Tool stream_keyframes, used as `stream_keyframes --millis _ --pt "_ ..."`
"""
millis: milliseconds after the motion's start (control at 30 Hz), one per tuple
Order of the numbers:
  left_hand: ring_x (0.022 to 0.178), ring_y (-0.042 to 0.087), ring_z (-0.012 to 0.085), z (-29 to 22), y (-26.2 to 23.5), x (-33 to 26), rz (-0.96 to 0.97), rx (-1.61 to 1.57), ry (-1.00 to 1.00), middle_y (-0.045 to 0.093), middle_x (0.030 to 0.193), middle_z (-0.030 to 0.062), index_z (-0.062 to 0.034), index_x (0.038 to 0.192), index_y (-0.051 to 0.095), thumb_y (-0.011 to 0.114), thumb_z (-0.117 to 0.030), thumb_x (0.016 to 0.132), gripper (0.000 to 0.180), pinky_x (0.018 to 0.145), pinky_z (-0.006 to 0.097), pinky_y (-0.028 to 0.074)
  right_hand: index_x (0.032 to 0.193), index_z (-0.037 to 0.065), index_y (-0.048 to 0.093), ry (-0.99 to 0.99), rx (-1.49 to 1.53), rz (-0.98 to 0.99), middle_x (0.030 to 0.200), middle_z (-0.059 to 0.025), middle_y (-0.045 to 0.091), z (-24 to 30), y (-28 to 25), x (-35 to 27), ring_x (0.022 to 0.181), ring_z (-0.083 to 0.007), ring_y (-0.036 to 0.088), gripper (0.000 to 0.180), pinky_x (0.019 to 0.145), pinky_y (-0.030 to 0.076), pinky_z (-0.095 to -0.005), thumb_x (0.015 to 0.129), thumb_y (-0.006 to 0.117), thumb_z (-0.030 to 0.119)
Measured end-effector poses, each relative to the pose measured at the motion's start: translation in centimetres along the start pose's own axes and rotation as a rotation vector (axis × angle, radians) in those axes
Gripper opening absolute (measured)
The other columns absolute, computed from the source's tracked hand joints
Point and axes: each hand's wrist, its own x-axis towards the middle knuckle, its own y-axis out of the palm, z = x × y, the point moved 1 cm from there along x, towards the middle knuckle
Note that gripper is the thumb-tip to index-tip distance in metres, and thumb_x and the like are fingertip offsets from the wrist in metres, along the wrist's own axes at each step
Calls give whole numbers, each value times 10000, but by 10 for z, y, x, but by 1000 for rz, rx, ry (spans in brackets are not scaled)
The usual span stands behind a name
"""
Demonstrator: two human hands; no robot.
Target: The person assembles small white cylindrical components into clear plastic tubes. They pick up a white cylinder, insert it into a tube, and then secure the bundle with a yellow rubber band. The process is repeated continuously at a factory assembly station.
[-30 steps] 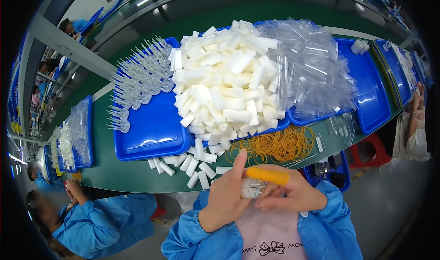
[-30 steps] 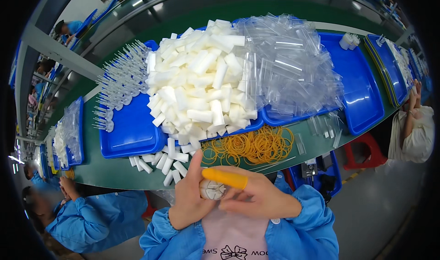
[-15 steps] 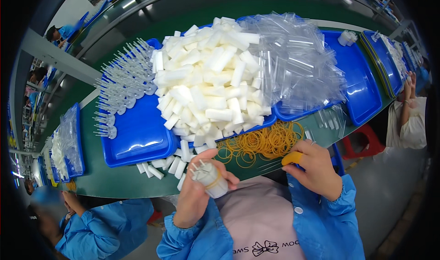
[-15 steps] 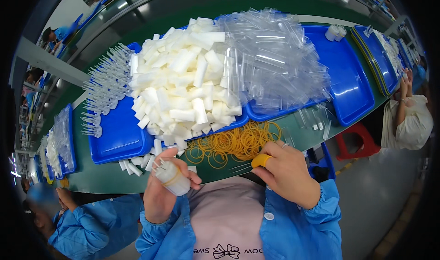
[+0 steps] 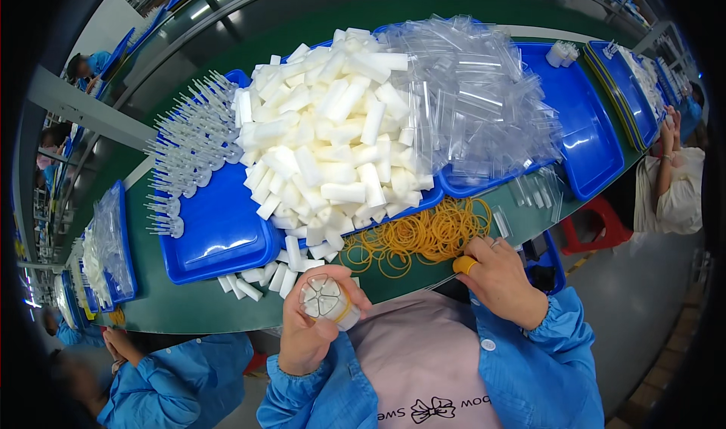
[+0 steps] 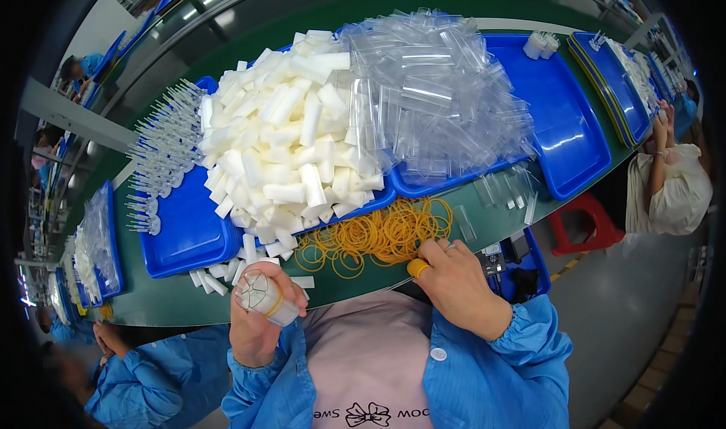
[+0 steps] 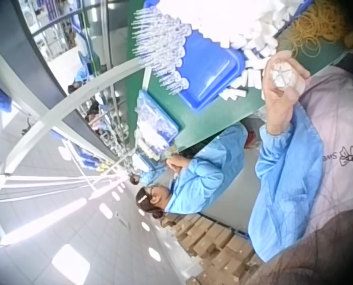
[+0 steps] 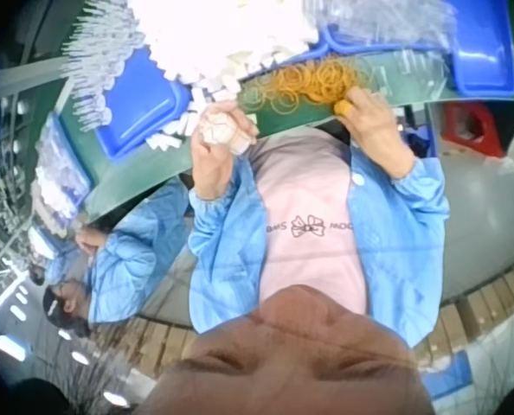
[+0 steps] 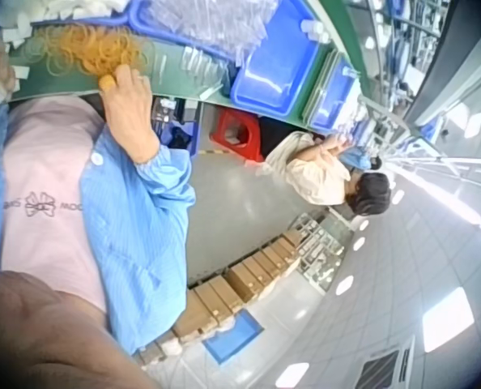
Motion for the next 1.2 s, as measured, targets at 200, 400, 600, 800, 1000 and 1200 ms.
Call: stream_keyframes --millis 200,400,600,800,1000,1200 --pt "841 586 207 4 -4 1 15 5 10 586 972 151 22 1131 456 704 -307 788 536 732 328 490 859 42 611 79 252 -144 914 -98 558 7 -8 -8 792 -283 563 187 670 452 -368 697 702 60" --pt "856 592 195 8 4 0 83 258 29 601 953 153 12 1157 468 713 -259 763 537 766 303 483 913 28 616 46 527 -350 899 -118 587 18 -12 -3 710 -285 597 181 601 485 -340 746 684 51" --pt "876 574 139 12 -1 -3 114 671 91 598 968 77 -7 1145 544 811 -111 643 578 783 265 456 925 38 640 -13 363 -243 871 -131 598 23 -1 7 707 -287 598 180 617 491 -345 749 673 55" --pt "864 554 128 14 16 0 61 872 92 565 956 52 -30 1140 553 821 -140 642 577 758 246 441 918 -17 636 27 1153 -390 828 -88 615 41 -22 20 650 -141 559 124 563 410 -245 807 627 36" --pt "839 586 183 16 20 4 75 971 137 582 954 86 -39 1143 550 826 -223 651 594 726 274 466 918 -17 642 114 1305 -316 805 -80 613 59 -14 32 667 -140 564 122 592 415 -251 818 634 52" --pt "833 604 216 19 18 4 72 998 172 590 950 96 -46 1152 543 823 -246 650 608 709 288 478 905 -13 642 155 1291 -310 815 -94 631 61 -9 34 717 -165 604 109 626 450 -271 816 634 50"
